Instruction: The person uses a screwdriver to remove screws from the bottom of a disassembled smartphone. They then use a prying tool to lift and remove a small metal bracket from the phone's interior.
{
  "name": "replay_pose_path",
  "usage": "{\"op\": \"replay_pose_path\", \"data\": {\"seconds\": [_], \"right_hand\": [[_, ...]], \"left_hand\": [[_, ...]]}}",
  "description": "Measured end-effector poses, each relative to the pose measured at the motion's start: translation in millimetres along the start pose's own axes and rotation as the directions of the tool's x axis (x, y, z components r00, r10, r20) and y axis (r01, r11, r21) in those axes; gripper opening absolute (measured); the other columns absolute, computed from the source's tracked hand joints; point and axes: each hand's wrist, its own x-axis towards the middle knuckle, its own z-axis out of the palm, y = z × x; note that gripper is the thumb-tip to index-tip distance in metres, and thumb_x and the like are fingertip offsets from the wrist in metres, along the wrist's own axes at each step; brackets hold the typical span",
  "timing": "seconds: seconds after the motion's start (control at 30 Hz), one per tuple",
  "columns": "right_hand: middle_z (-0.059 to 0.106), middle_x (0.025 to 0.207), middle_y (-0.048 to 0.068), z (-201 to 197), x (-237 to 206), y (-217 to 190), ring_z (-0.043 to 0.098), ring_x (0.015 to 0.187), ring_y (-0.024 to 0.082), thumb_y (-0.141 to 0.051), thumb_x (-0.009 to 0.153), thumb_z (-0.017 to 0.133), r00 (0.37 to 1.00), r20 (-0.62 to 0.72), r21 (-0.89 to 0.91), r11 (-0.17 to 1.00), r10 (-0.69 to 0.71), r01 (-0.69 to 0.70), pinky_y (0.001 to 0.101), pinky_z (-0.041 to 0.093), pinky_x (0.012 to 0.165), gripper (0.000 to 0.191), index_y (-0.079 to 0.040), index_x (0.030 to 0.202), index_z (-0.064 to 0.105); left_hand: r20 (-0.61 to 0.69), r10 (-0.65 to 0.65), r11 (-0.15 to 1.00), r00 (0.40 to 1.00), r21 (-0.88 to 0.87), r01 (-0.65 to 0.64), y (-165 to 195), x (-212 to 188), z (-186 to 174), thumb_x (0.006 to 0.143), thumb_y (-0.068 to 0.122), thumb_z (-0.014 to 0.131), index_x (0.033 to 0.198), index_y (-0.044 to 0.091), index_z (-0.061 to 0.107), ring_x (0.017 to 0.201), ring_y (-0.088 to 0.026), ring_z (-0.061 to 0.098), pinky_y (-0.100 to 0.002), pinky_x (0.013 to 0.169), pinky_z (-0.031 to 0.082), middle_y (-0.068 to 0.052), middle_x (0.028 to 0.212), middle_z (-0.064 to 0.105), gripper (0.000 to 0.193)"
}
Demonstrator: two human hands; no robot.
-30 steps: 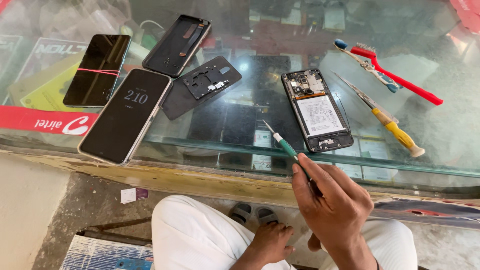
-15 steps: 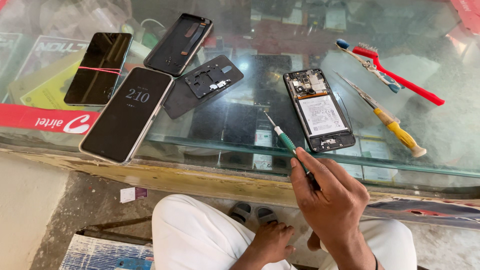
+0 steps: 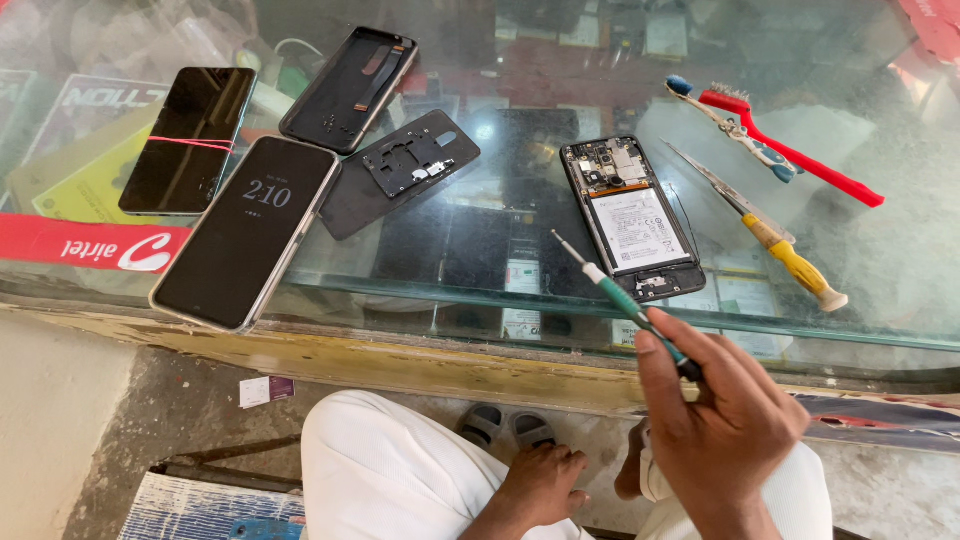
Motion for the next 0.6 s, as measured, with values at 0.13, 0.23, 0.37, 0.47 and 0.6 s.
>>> {"op": "replay_pose_path", "data": {"seconds": [0.13, 0.23, 0.37, 0.47, 0.6], "right_hand": [[0.070, 0.083, 0.011, -23.3, 4.6, 15.6, 0.068, 0.067, 0.011, 0.000, 0.094, 0.070, 0.983, -0.018, 0.225, 0.958, 0.184, -0.175, 0.0230, 0.052, 0.059, 0.015, 0.007, 0.107, 0.072], [0.068, 0.084, 0.015, -40.8, 4.8, 40.2, 0.069, 0.072, 0.017, 0.003, 0.104, 0.064, 0.969, -0.028, 0.355, 0.909, 0.245, -0.220, 0.0273, 0.059, 0.070, 0.014, 0.013, 0.112, 0.067], [0.066, 0.090, 0.019, -59.2, -0.9, 78.9, 0.069, 0.077, 0.021, 0.007, 0.113, 0.056, 0.966, -0.021, 0.496, 0.842, 0.256, -0.212, 0.0342, 0.063, 0.078, 0.012, 0.017, 0.117, 0.062], [0.065, 0.089, 0.019, -66.0, -2.6, 102.1, 0.068, 0.075, 0.022, 0.006, 0.114, 0.054, 0.946, 0.034, 0.662, 0.703, 0.321, -0.262, 0.0377, 0.064, 0.076, 0.011, 0.015, 0.115, 0.060], [0.064, 0.085, 0.021, -62.8, 4.9, 117.5, 0.064, 0.066, 0.024, 0.008, 0.113, 0.053, 0.937, 0.117, 0.768, 0.568, 0.330, -0.296, 0.0397, 0.061, 0.068, 0.013, 0.017, 0.110, 0.062]], "left_hand": [[-0.056, 0.066, 0.998, 0.996, -0.013, -0.067, 3.0, -1.6, -7.0, 0.089, 0.031, 0.073, 0.122, 0.006, 0.062, 0.110, -0.034, 0.063, -0.051, 0.091, 0.049, -0.015, 0.115, 0.065, 0.043], [-0.375, 0.257, 0.966, 0.891, 0.060, -0.253, 24.1, -7.2, -31.8, 0.089, 0.021, 0.072, 0.120, 0.006, 0.062, 0.113, -0.034, 0.062, -0.050, 0.094, 0.050, -0.013, 0.120, 0.064, 0.036], [-0.759, 0.397, 0.910, 0.516, 0.255, -0.326, 70.2, -19.5, -82.7, 0.095, 0.012, 0.071, 0.120, 0.007, 0.063, 0.118, -0.032, 0.061, -0.047, 0.101, 0.049, -0.012, 0.123, 0.062, 0.027], [-0.878, 0.419, 0.896, 0.233, 0.358, -0.262, 95.2, -19.2, -128.1, 0.099, 0.012, 0.071, 0.124, 0.006, 0.062, 0.123, -0.030, 0.060, -0.043, 0.108, 0.049, -0.011, 0.127, 0.061, 0.027], [-0.865, 0.481, 0.877, 0.142, 0.471, -0.098, 103.6, -5.4, -181.6, 0.102, 0.020, 0.073, 0.129, 0.007, 0.064, 0.131, -0.029, 0.058, -0.045, 0.117, 0.041, -0.009, 0.135, 0.062, 0.031]]}}
